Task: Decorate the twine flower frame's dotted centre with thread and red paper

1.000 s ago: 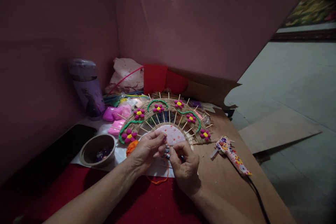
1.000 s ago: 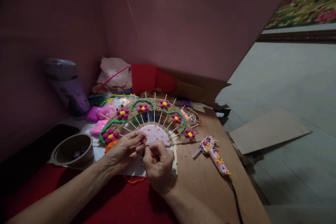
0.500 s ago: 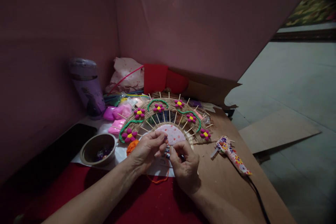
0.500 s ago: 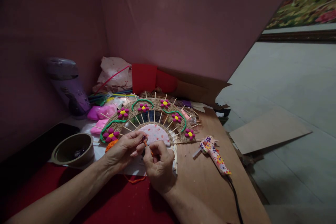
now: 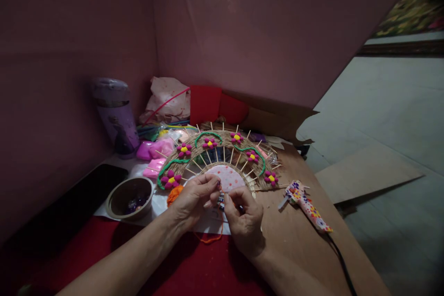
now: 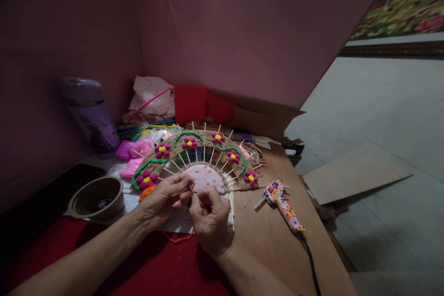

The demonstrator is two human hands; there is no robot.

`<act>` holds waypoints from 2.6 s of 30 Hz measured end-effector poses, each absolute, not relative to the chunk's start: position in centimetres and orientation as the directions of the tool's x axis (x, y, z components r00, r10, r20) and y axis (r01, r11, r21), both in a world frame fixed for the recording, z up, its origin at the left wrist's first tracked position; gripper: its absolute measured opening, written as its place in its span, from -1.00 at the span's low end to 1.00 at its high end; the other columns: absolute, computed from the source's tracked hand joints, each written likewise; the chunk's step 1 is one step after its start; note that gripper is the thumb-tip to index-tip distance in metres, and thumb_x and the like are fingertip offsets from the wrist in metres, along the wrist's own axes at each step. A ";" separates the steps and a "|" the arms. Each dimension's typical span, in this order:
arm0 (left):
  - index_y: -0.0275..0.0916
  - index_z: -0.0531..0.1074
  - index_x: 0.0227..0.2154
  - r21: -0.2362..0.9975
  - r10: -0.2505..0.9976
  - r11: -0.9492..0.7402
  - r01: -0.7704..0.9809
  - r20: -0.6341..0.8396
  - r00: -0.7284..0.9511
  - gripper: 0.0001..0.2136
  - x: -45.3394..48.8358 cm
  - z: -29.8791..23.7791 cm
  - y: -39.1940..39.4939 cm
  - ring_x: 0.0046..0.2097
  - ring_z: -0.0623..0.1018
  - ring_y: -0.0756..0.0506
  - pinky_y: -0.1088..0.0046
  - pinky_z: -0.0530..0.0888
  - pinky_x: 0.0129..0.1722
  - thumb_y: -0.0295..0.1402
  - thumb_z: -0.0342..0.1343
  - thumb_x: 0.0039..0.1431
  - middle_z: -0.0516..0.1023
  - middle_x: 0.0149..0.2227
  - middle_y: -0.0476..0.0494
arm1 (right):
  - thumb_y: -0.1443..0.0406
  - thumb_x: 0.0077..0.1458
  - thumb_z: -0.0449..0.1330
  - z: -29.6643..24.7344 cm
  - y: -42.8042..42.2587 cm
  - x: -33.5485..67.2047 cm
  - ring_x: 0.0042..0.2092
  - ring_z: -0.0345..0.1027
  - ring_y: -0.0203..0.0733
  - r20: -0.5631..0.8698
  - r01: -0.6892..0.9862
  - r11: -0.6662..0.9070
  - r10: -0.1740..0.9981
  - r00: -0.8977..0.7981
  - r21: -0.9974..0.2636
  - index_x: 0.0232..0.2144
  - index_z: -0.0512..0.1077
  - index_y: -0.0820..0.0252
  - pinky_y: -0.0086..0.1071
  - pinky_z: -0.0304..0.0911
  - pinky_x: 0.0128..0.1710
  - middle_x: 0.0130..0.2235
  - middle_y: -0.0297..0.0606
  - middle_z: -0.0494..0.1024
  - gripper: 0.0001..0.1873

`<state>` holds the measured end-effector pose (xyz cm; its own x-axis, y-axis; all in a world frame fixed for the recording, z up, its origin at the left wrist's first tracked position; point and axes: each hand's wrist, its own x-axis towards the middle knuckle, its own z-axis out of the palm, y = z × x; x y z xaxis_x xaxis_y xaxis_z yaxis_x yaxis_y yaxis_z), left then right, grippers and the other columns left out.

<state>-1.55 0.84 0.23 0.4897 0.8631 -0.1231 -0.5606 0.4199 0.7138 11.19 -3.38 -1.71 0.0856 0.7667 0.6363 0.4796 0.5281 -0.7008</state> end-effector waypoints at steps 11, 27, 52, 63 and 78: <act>-0.35 0.36 -0.51 0.703 0.863 0.425 -0.570 -0.125 0.490 -0.80 -1.5 0.0 0.8 -0.66 0.16 0.17 0.68 0.06 -0.68 -0.35 0.27 -0.06 0.27 -0.66 0.05 | 0.38 0.07 0.08 -1.5 -3.3 11.1 -0.68 -0.02 -0.45 0.638 0.474 0.533 0.766 0.082 -0.701 -0.55 0.24 0.18 -0.53 -0.06 -0.70 -0.65 -0.51 0.16 -0.83; -0.39 0.39 -0.50 0.659 0.869 0.444 -0.607 -0.152 0.471 -0.90 -1.7 0.4 0.7 -0.60 0.27 0.16 0.70 0.15 -0.69 -0.50 0.22 -0.04 0.35 -0.53 -0.02 | 0.39 0.07 0.08 -1.9 -3.4 11.2 -0.66 -0.03 -0.46 0.630 0.459 0.532 0.772 0.082 -0.712 -0.55 0.23 0.18 -0.54 -0.07 -0.68 -0.63 -0.51 0.15 -0.83; -0.40 0.41 -0.47 0.651 0.861 0.449 -0.612 -0.134 0.490 -0.96 -1.7 0.1 0.9 -0.60 0.27 0.16 0.71 0.16 -0.70 -0.53 0.16 0.02 0.36 -0.52 -0.04 | 0.40 0.07 0.08 -1.6 -3.3 11.1 -0.67 -0.03 -0.45 0.653 0.479 0.548 0.753 0.073 -0.686 -0.54 0.24 0.19 -0.54 -0.07 -0.69 -0.64 -0.53 0.11 -0.84; -0.40 0.40 -0.50 0.653 0.861 0.448 -0.611 -0.132 0.491 -0.95 -1.6 0.3 0.9 -0.61 0.26 0.17 0.70 0.17 -0.70 -0.53 0.14 0.03 0.38 -0.51 -0.06 | 0.39 0.07 0.08 -1.7 -3.3 11.3 -0.66 -0.01 -0.44 0.645 0.476 0.542 0.760 0.072 -0.692 -0.54 0.24 0.18 -0.53 -0.05 -0.67 -0.64 -0.51 0.15 -0.84; -0.36 0.38 -0.53 0.659 0.868 0.444 -0.607 -0.147 0.475 -0.87 -1.6 0.6 0.6 -0.61 0.27 0.15 0.69 0.14 -0.70 -0.49 0.25 -0.09 0.34 -0.56 0.00 | 0.38 0.08 0.08 -1.8 -3.3 11.3 -0.65 -0.01 -0.43 0.613 0.469 0.513 0.786 0.081 -0.719 -0.54 0.24 0.18 -0.52 -0.04 -0.66 -0.64 -0.51 0.13 -0.83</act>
<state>-1.59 0.60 0.60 0.4752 0.8676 -0.1465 -0.6074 0.4440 0.6587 11.26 -3.33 -1.84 0.0810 0.7855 0.6135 0.4694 0.5129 -0.7187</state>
